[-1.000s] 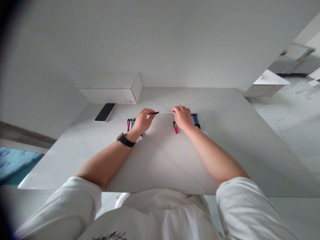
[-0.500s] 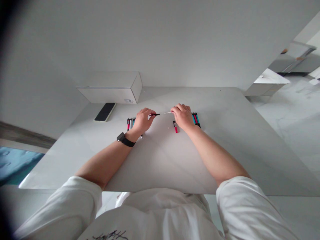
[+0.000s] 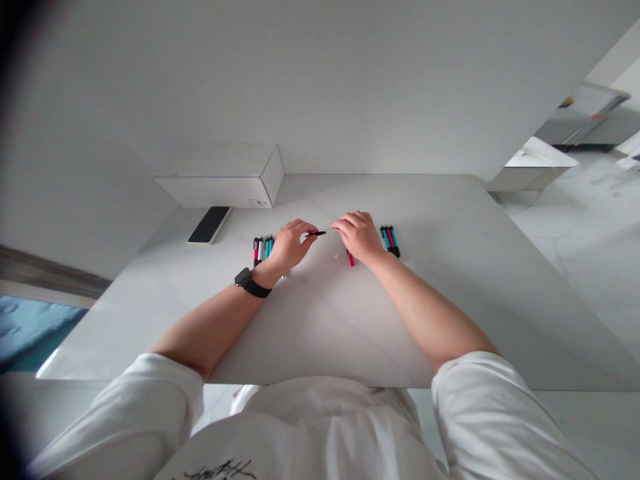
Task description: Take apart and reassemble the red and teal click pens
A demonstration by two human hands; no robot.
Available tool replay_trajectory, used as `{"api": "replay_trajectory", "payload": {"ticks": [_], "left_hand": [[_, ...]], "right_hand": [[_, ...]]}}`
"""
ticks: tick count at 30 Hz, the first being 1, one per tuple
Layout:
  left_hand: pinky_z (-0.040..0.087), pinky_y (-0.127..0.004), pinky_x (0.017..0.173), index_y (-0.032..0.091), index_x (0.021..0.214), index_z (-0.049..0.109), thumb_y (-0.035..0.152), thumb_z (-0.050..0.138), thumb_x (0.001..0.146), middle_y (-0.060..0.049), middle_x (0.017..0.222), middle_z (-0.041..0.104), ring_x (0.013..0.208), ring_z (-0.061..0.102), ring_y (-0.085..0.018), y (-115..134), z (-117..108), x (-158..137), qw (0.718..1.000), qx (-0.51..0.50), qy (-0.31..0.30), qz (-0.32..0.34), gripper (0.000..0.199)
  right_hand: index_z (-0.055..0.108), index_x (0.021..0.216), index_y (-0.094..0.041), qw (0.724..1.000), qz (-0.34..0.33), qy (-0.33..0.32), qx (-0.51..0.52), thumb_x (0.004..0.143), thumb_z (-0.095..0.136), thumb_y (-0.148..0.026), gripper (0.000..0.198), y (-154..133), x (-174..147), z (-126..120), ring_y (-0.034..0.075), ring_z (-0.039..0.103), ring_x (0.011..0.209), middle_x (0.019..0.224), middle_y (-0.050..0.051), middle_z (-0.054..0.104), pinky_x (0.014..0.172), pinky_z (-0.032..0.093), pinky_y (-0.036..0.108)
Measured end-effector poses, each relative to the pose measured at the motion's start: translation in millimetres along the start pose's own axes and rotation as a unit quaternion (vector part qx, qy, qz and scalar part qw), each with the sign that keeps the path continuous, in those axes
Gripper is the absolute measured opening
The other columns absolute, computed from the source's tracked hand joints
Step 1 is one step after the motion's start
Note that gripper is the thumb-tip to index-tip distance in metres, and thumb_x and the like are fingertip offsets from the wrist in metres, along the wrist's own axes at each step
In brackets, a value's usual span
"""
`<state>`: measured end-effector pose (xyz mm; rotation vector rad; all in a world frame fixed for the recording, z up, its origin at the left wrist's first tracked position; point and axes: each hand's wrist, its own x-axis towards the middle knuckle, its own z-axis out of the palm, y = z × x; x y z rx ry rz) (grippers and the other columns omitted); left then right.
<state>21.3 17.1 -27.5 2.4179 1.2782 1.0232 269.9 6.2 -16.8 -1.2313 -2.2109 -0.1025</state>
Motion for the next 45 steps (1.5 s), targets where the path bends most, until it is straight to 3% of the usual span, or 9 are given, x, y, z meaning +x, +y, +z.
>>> {"api": "replay_trajectory", "payload": {"ticks": [12, 16, 18, 23, 27, 32, 35, 40, 45], "left_hand": [[0.051, -0.042, 0.096, 0.026, 0.109, 0.075, 0.025, 0.066, 0.099, -0.008, 0.108, 0.073, 0.104, 0.066, -0.026, -1, 1, -1, 1.000, -0.007, -0.018, 0.008, 0.014], [0.052, -0.040, 0.095, 0.023, 0.109, 0.076, 0.025, 0.064, 0.099, -0.009, 0.108, 0.073, 0.104, 0.067, -0.025, -6, -3, 3, 0.999, -0.014, -0.042, 0.021, 0.016], [0.052, -0.038, 0.094, 0.023, 0.109, 0.076, 0.024, 0.063, 0.098, -0.008, 0.108, 0.073, 0.103, 0.067, -0.024, -8, -7, 5, 0.995, -0.025, -0.083, 0.048, 0.017], [0.050, -0.032, 0.091, 0.025, 0.108, 0.078, 0.025, 0.063, 0.097, -0.006, 0.104, 0.073, 0.100, 0.068, -0.022, -6, -16, 5, 0.968, -0.027, -0.213, 0.132, 0.018], [0.048, -0.030, 0.084, 0.025, 0.108, 0.078, 0.024, 0.064, 0.095, -0.005, 0.103, 0.073, 0.094, 0.068, -0.021, -4, -14, 0, 0.952, -0.022, -0.265, 0.151, 0.020], [0.047, -0.029, 0.085, 0.026, 0.106, 0.079, 0.029, 0.069, 0.092, -0.004, 0.103, 0.074, 0.094, 0.069, -0.020, -5, -9, -4, 0.937, -0.028, -0.304, 0.169, 0.018], [0.047, -0.030, 0.083, 0.026, 0.110, 0.079, 0.040, 0.071, 0.094, -0.006, 0.105, 0.074, 0.093, 0.068, -0.021, -5, -10, -3, 0.945, -0.028, -0.285, 0.158, 0.023], [0.048, -0.035, 0.087, 0.024, 0.112, 0.076, 0.036, 0.067, 0.098, -0.008, 0.106, 0.072, 0.095, 0.067, -0.023, -3, -11, 1, 0.977, -0.019, -0.177, 0.120, 0.021], [0.049, -0.043, 0.101, 0.023, 0.129, 0.070, 0.026, 0.070, 0.096, -0.011, 0.124, 0.069, 0.113, 0.064, -0.028, 5, -7, -1, 0.985, 0.012, -0.107, 0.135, 0.034]], "right_hand": [[0.072, 0.117, -0.026, 0.994, 0.041, 0.002, 0.103, 0.105, 0.058, -0.035, 0.021, 7, 2, 8, 0.026, 0.071, 0.102, 0.102, 0.006, 0.081, 0.101, 0.045, 0.042], [0.069, 0.124, -0.024, 0.984, 0.105, 0.034, 0.136, 0.109, 0.049, -0.040, 0.030, 18, 3, 3, 0.024, 0.072, 0.107, 0.118, 0.009, 0.078, 0.096, 0.051, 0.037], [0.069, 0.124, -0.024, 0.980, 0.152, 0.025, 0.122, 0.108, 0.049, -0.039, 0.030, 27, 3, 0, 0.023, 0.073, 0.101, 0.113, 0.008, 0.079, 0.090, 0.052, 0.035], [0.072, 0.115, -0.027, 0.965, 0.227, -0.120, 0.056, 0.099, 0.063, -0.034, 0.019, 46, -1, -3, 0.022, 0.073, 0.089, 0.101, 0.003, 0.081, 0.079, 0.050, 0.031], [0.074, 0.110, -0.026, 0.931, 0.249, -0.265, 0.029, 0.093, 0.072, -0.040, 0.022, 48, -4, -3, 0.020, 0.072, 0.084, 0.100, 0.004, 0.081, 0.072, 0.047, 0.030], [0.075, 0.109, -0.026, 0.917, 0.243, -0.317, 0.002, 0.081, 0.081, -0.051, 0.037, 34, -5, -5, 0.023, 0.072, 0.088, 0.104, 0.006, 0.080, 0.069, 0.045, 0.030], [0.075, 0.109, -0.027, 0.920, 0.233, -0.314, -0.011, 0.079, 0.082, -0.040, 0.033, 23, -4, -6, 0.025, 0.072, 0.089, 0.100, 0.006, 0.080, 0.070, 0.045, 0.031], [0.076, 0.108, -0.026, 0.934, 0.216, -0.283, -0.023, 0.083, 0.073, -0.026, 0.025, 12, -1, -8, 0.026, 0.072, 0.089, 0.097, 0.007, 0.080, 0.071, 0.044, 0.032], [0.076, 0.108, -0.027, 0.942, 0.214, -0.239, 0.101, 0.087, 0.070, -0.026, 0.022, 3, 4, -9, 0.020, 0.070, 0.085, 0.095, 0.003, 0.079, 0.072, 0.045, 0.029]]}}
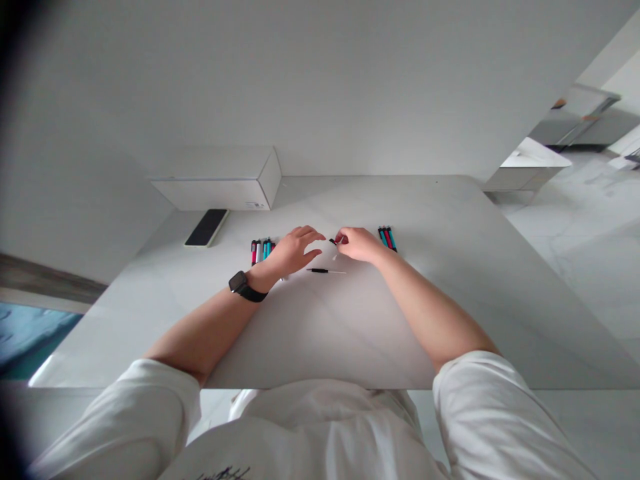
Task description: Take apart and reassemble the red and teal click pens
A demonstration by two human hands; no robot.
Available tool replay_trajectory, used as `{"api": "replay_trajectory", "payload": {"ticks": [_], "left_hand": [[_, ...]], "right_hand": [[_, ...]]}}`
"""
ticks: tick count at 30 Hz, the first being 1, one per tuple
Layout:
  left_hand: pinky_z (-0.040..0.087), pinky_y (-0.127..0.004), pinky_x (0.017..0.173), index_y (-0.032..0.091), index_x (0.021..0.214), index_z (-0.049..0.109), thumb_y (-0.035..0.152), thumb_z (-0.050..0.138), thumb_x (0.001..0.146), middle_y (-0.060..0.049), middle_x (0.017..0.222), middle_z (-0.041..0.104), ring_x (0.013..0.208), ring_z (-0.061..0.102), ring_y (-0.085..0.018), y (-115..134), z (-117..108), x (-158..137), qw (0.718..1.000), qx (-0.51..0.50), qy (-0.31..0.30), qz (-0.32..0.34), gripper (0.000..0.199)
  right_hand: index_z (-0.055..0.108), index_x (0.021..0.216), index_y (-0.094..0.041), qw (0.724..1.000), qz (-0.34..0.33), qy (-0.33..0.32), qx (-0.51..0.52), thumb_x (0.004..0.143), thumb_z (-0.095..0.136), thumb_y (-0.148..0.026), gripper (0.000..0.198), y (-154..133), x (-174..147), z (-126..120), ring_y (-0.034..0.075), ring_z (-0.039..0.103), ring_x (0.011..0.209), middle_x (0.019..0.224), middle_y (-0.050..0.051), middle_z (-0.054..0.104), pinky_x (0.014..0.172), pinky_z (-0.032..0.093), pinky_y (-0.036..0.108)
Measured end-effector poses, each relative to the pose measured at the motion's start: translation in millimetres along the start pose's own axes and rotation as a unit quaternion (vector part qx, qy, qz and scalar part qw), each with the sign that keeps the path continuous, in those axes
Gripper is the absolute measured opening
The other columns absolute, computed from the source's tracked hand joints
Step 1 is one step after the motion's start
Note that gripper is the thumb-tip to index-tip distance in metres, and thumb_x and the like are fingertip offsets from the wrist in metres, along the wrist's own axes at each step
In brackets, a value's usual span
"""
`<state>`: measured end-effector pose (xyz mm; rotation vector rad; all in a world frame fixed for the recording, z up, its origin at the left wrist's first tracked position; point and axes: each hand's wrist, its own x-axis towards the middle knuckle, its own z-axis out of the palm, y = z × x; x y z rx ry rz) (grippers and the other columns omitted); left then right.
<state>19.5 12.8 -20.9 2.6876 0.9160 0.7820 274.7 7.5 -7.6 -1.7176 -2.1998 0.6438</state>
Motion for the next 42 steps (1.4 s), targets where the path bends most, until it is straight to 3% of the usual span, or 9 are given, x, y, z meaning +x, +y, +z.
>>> {"api": "replay_trajectory", "payload": {"ticks": [6, 9, 12, 14, 17, 20, 23, 33, 42], "left_hand": [[0.050, -0.044, 0.100, 0.023, 0.122, 0.073, 0.026, 0.067, 0.099, -0.012, 0.118, 0.071, 0.112, 0.064, -0.028, 10, 4, 0, 1.000, 0.008, 0.008, 0.014, 0.024], [0.052, -0.042, 0.097, 0.023, 0.114, 0.075, 0.028, 0.062, 0.102, -0.010, 0.108, 0.074, 0.104, 0.066, -0.025, 7, 3, 2, 0.999, -0.038, 0.026, -0.018, 0.018], [0.054, -0.039, 0.094, 0.023, 0.108, 0.076, 0.029, 0.065, 0.100, -0.008, 0.107, 0.075, 0.101, 0.068, -0.022, -3, 6, 5, 0.983, -0.136, 0.068, -0.099, 0.015], [0.055, -0.036, 0.089, 0.021, 0.103, 0.074, 0.029, 0.069, 0.096, -0.007, 0.102, 0.076, 0.094, 0.070, -0.020, -11, 12, 8, 0.950, -0.234, 0.094, -0.183, 0.012], [0.057, -0.034, 0.086, 0.018, 0.099, 0.069, 0.029, 0.075, 0.091, -0.004, 0.093, 0.074, 0.085, 0.070, -0.016, -19, 22, 10, 0.852, -0.423, 0.115, -0.285, 0.015], [0.058, -0.035, 0.091, 0.017, 0.098, 0.066, 0.031, 0.082, 0.086, -0.004, 0.091, 0.072, 0.085, 0.070, -0.014, -19, 25, 11, 0.769, -0.544, 0.110, -0.317, 0.024], [0.057, -0.037, 0.095, 0.015, 0.097, 0.066, 0.032, 0.085, 0.084, -0.005, 0.094, 0.072, 0.087, 0.071, -0.014, -16, 22, 11, 0.737, -0.586, 0.107, -0.318, 0.029], [0.058, -0.032, 0.082, 0.019, 0.100, 0.065, 0.040, 0.086, 0.083, -0.003, 0.097, 0.071, 0.087, 0.071, -0.015, -17, 18, 8, 0.745, -0.571, 0.088, -0.334, 0.035], [0.058, -0.037, 0.092, 0.016, 0.097, 0.063, 0.033, 0.086, 0.084, -0.003, 0.093, 0.069, 0.088, 0.073, -0.016, -15, 19, 9, 0.742, -0.578, 0.107, -0.322, 0.031]], "right_hand": [[0.074, 0.100, -0.023, 0.972, -0.032, -0.099, 0.211, 0.090, 0.072, -0.034, 0.015, -8, -1, 5, 0.017, 0.067, 0.080, 0.090, 0.002, 0.077, 0.070, 0.045, 0.026], [0.074, 0.104, -0.021, 0.940, 0.001, -0.132, 0.315, 0.094, 0.070, -0.049, 0.030, -4, 2, 4, 0.017, 0.067, 0.080, 0.094, 0.005, 0.077, 0.068, 0.046, 0.026], [0.073, 0.108, -0.019, 0.912, 0.062, -0.100, 0.394, 0.097, 0.059, -0.068, 0.052, 5, 7, 0, 0.018, 0.068, 0.079, 0.100, 0.010, 0.078, 0.064, 0.046, 0.026], [0.073, 0.109, -0.019, 0.911, 0.081, -0.073, 0.399, 0.099, 0.051, -0.074, 0.060, 10, 9, -2, 0.018, 0.067, 0.078, 0.101, 0.012, 0.078, 0.062, 0.046, 0.026], [0.074, 0.106, -0.022, 0.960, 0.044, -0.046, 0.272, 0.101, 0.056, -0.063, 0.046, 13, 9, -3, 0.019, 0.068, 0.085, 0.102, 0.008, 0.079, 0.070, 0.048, 0.026], [0.077, 0.106, -0.025, 0.991, -0.040, -0.069, 0.107, 0.094, 0.072, -0.037, 0.018, 13, 6, -2, 0.018, 0.070, 0.091, 0.104, 0.003, 0.079, 0.080, 0.049, 0.027], [0.079, 0.106, -0.026, 0.988, -0.099, -0.115, 0.025, 0.087, 0.077, -0.025, 0.019, 12, 4, 2, 0.019, 0.070, 0.091, 0.103, 0.003, 0.079, 0.082, 0.049, 0.028], [0.077, 0.098, -0.022, 0.985, -0.158, -0.066, -0.027, 0.088, 0.069, -0.015, 0.015, 8, 6, 11, 0.021, 0.067, 0.098, 0.105, 0.006, 0.075, 0.089, 0.048, 0.030], [0.074, 0.107, -0.024, 0.991, -0.125, 0.018, 0.046, 0.095, 0.064, -0.022, 0.016, 7, 7, 10, 0.018, 0.068, 0.089, 0.099, 0.003, 0.076, 0.084, 0.048, 0.030]]}}
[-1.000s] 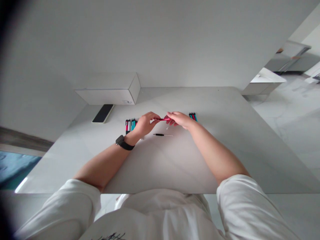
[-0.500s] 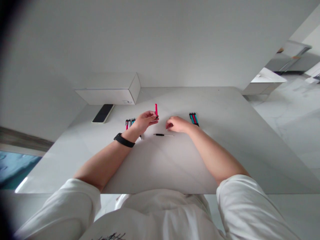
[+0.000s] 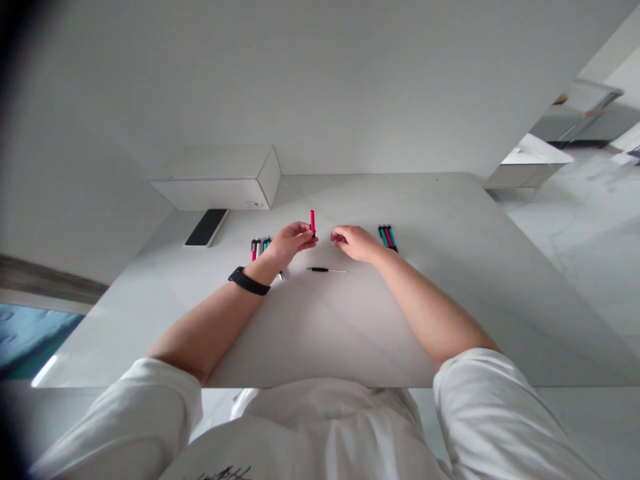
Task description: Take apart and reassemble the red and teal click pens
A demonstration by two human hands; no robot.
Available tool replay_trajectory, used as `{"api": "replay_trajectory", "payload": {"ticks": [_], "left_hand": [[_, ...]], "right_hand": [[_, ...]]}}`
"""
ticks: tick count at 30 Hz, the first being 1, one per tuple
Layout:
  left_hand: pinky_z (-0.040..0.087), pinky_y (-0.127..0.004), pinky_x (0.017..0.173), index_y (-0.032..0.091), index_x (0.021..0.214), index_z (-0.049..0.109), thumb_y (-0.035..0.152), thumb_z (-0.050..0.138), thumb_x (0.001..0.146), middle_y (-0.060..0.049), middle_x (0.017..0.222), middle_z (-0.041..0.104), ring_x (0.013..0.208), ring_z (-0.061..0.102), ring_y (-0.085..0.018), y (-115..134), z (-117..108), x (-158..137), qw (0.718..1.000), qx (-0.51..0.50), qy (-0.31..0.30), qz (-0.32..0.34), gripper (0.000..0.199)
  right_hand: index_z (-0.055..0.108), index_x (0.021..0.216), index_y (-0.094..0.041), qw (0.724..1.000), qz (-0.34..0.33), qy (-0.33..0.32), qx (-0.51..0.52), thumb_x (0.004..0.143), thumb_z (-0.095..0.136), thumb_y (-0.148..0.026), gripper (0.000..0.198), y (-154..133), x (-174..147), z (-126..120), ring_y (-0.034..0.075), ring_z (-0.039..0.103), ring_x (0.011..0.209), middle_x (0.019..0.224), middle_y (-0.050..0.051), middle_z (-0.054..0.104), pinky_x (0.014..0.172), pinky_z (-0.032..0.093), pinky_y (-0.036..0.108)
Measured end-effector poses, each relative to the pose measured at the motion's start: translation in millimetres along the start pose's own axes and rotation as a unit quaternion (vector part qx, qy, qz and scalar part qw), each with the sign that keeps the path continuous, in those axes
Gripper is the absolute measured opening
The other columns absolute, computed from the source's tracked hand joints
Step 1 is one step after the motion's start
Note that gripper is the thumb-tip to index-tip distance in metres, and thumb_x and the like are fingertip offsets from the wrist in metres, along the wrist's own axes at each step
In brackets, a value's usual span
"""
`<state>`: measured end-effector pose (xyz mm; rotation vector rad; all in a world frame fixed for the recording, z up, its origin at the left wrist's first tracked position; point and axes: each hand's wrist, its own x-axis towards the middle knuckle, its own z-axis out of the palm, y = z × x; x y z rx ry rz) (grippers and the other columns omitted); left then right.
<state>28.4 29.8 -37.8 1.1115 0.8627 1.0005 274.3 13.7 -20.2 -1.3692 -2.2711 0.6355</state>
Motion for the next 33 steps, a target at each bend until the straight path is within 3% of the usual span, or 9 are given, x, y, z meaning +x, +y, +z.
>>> {"api": "replay_trajectory", "payload": {"ticks": [6, 11, 15, 33], "left_hand": [[0.056, -0.031, 0.083, 0.019, 0.099, 0.066, 0.039, 0.085, 0.080, -0.003, 0.097, 0.068, 0.091, 0.071, -0.016, 1, -1, -2, 0.999, 0.053, 0.004, 0.002, 0.033], [0.055, -0.031, 0.084, 0.018, 0.098, 0.070, 0.038, 0.085, 0.080, -0.003, 0.096, 0.069, 0.087, 0.067, -0.014, 0, 2, -2, 0.995, 0.097, -0.013, 0.023, 0.031], [0.055, -0.031, 0.081, 0.018, 0.099, 0.072, 0.039, 0.084, 0.080, -0.004, 0.094, 0.070, 0.084, 0.066, -0.014, -4, 3, -1, 0.991, 0.129, -0.034, 0.024, 0.031], [0.050, -0.029, 0.073, 0.018, 0.099, 0.074, 0.037, 0.082, 0.083, -0.004, 0.084, 0.073, 0.074, 0.064, -0.014, -5, 2, -3, 0.980, 0.185, -0.063, 0.032, 0.026]], "right_hand": [[0.070, 0.105, -0.024, 0.992, 0.027, 0.095, 0.079, 0.096, 0.063, -0.032, 0.014, -3, 4, -4, 0.019, 0.068, 0.092, 0.104, 0.005, 0.075, 0.089, 0.052, 0.032], [0.063, 0.105, -0.024, 0.957, 0.026, 0.165, 0.238, 0.093, 0.068, -0.050, 0.029, -13, 5, -10, 0.021, 0.069, 0.099, 0.106, 0.006, 0.074, 0.093, 0.055, 0.035], [0.063, 0.103, -0.025, 0.936, 0.000, 0.203, 0.286, 0.091, 0.071, -0.056, 0.034, -22, 3, -11, 0.021, 0.068, 0.098, 0.103, 0.005, 0.072, 0.092, 0.055, 0.035], [0.068, 0.103, -0.025, 0.950, 0.011, 0.157, 0.270, 0.086, 0.075, -0.060, 0.039, -23, 1, -11, 0.022, 0.068, 0.098, 0.106, 0.006, 0.074, 0.088, 0.057, 0.036]]}}
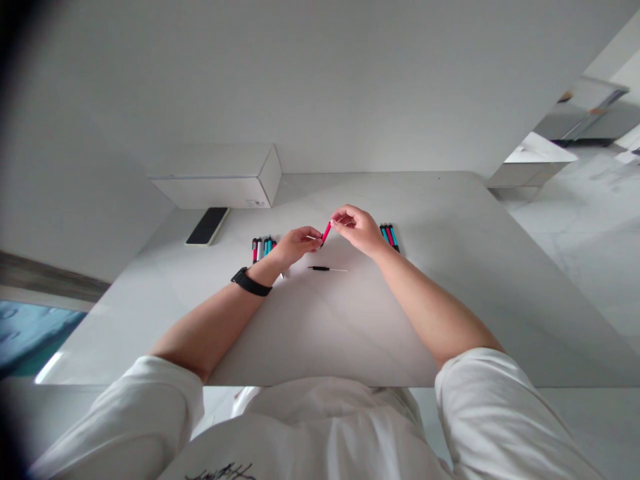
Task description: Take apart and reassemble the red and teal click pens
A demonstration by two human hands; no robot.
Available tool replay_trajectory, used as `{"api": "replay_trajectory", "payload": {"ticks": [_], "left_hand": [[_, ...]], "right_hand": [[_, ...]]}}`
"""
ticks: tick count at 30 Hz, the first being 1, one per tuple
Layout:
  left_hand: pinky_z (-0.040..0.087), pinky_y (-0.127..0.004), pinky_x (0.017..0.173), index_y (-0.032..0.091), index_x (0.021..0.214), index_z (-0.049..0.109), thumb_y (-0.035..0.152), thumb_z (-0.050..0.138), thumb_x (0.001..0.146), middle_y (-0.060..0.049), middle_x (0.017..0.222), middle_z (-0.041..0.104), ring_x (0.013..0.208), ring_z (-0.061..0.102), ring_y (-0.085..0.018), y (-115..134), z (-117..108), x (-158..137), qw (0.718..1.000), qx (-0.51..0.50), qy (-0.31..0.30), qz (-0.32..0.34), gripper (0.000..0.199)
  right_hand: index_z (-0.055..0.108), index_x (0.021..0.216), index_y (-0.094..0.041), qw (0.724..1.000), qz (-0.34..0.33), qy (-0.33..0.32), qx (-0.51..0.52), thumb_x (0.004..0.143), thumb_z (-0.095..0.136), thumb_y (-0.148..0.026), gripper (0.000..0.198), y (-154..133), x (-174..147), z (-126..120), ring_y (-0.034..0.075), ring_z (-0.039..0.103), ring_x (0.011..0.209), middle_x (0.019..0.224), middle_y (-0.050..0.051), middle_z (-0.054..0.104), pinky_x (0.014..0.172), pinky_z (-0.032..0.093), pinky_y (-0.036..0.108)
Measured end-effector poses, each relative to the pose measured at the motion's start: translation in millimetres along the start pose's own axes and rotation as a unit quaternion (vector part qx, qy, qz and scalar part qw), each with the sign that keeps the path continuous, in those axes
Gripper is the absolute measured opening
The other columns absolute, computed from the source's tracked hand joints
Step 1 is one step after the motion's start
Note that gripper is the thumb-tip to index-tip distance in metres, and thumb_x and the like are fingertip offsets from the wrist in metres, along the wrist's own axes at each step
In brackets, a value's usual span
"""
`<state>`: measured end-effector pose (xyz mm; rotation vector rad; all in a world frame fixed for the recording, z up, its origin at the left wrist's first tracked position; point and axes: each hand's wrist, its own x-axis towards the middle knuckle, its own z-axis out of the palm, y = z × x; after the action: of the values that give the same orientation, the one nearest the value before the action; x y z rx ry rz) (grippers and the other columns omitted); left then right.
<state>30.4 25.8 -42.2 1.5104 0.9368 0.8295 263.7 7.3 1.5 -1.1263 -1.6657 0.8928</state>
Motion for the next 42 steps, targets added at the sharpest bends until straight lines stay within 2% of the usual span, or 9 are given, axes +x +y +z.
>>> {"api": "replay_trajectory", "payload": {"ticks": [5, 11, 15, 18, 21, 24, 29, 35, 42], "left_hand": [[0.051, -0.029, 0.075, 0.018, 0.099, 0.073, 0.039, 0.082, 0.081, -0.005, 0.089, 0.073, 0.078, 0.065, -0.014, 2, 0, 0, 1.000, -0.021, 0.004, 0.005, 0.029], [0.051, -0.030, 0.076, 0.017, 0.101, 0.072, 0.042, 0.080, 0.085, -0.006, 0.088, 0.073, 0.079, 0.065, -0.014, 3, 1, 0, 1.000, -0.017, -0.015, 0.016, 0.030], [0.052, -0.031, 0.080, 0.019, 0.116, 0.071, 0.047, 0.073, 0.091, -0.009, 0.109, 0.075, 0.088, 0.068, -0.016, 11, -4, -2, 0.994, 0.102, 0.013, 0.045, 0.037], [0.053, -0.031, 0.082, 0.021, 0.120, 0.069, 0.048, 0.069, 0.094, -0.008, 0.114, 0.074, 0.090, 0.068, -0.017, 22, -11, -8, 0.967, 0.245, 0.009, 0.074, 0.037], [0.053, -0.033, 0.084, 0.024, 0.111, 0.073, 0.049, 0.070, 0.093, -0.006, 0.111, 0.073, 0.092, 0.068, -0.019, 31, -13, -17, 0.917, 0.371, -0.082, 0.120, 0.031], [0.052, -0.034, 0.089, 0.026, 0.113, 0.075, 0.050, 0.075, 0.090, -0.006, 0.114, 0.071, 0.099, 0.068, -0.022, 33, -9, -26, 0.871, 0.442, -0.152, 0.155, 0.034], [0.051, -0.037, 0.094, 0.026, 0.108, 0.077, 0.044, 0.075, 0.091, -0.008, 0.117, 0.069, 0.102, 0.069, -0.025, 29, -2, -33, 0.816, 0.516, -0.185, 0.184, 0.025], [0.051, -0.034, 0.093, 0.026, 0.104, 0.078, 0.034, 0.068, 0.095, -0.006, 0.114, 0.072, 0.101, 0.070, -0.023, 40, -8, -30, 0.818, 0.520, -0.158, 0.189, 0.016], [0.051, -0.032, 0.081, 0.027, 0.108, 0.074, 0.030, 0.065, 0.098, -0.003, 0.103, 0.079, 0.094, 0.073, -0.022, 74, -39, -31, 0.843, 0.516, -0.016, 0.153, 0.014]], "right_hand": [[0.066, 0.114, -0.025, 1.000, 0.001, -0.003, 0.009, 0.085, 0.075, -0.059, 0.045, 2, 0, 0, 0.023, 0.068, 0.103, 0.117, 0.007, 0.073, 0.089, 0.057, 0.036], [0.071, 0.107, -0.024, 0.997, 0.019, -0.069, 0.015, 0.087, 0.075, -0.054, 0.036, 2, -3, 5, 0.021, 0.068, 0.096, 0.106, 0.005, 0.075, 0.089, 0.055, 0.035], [0.073, 0.101, -0.025, 0.998, 0.033, -0.035, 0.042, 0.085, 0.078, -0.056, 0.036, 10, 0, 6, 0.020, 0.067, 0.093, 0.102, 0.004, 0.075, 0.087, 0.054, 0.035], [0.073, 0.099, -0.025, 0.994, 0.050, 0.006, 0.096, 0.081, 0.082, -0.056, 0.037, 22, 5, 1, 0.019, 0.066, 0.091, 0.100, 0.003, 0.075, 0.079, 0.052, 0.032], [0.073, 0.099, -0.026, 0.985, 0.092, 0.025, 0.144, 0.079, 0.085, -0.054, 0.036, 32, 9, -5, 0.018, 0.067, 0.090, 0.100, 0.002, 0.074, 0.072, 0.049, 0.028], [0.073, 0.098, -0.026, 0.977, 0.123, 0.031, 0.173, 0.077, 0.088, -0.052, 0.037, 35, 10, -9, 0.017, 0.067, 0.090, 0.100, 0.001, 0.074, 0.069, 0.048, 0.026], [0.071, 0.101, -0.027, 0.979, 0.120, 0.039, 0.161, 0.078, 0.085, -0.059, 0.042, 33, 10, -9, 0.017, 0.069, 0.093, 0.103, 0.002, 0.074, 0.070, 0.049, 0.025], [0.071, 0.103, -0.026, 0.990, 0.086, 0.042, 0.100, 0.082, 0.080, -0.061, 0.042, 39, 13, -12, 0.019, 0.070, 0.093, 0.106, 0.004, 0.075, 0.074, 0.052, 0.029], [0.073, 0.104, -0.026, 0.996, -0.004, -0.004, -0.086, 0.091, 0.073, -0.050, 0.027, 43, 8, -10, 0.022, 0.071, 0.086, 0.100, 0.005, 0.078, 0.083, 0.056, 0.040]]}}
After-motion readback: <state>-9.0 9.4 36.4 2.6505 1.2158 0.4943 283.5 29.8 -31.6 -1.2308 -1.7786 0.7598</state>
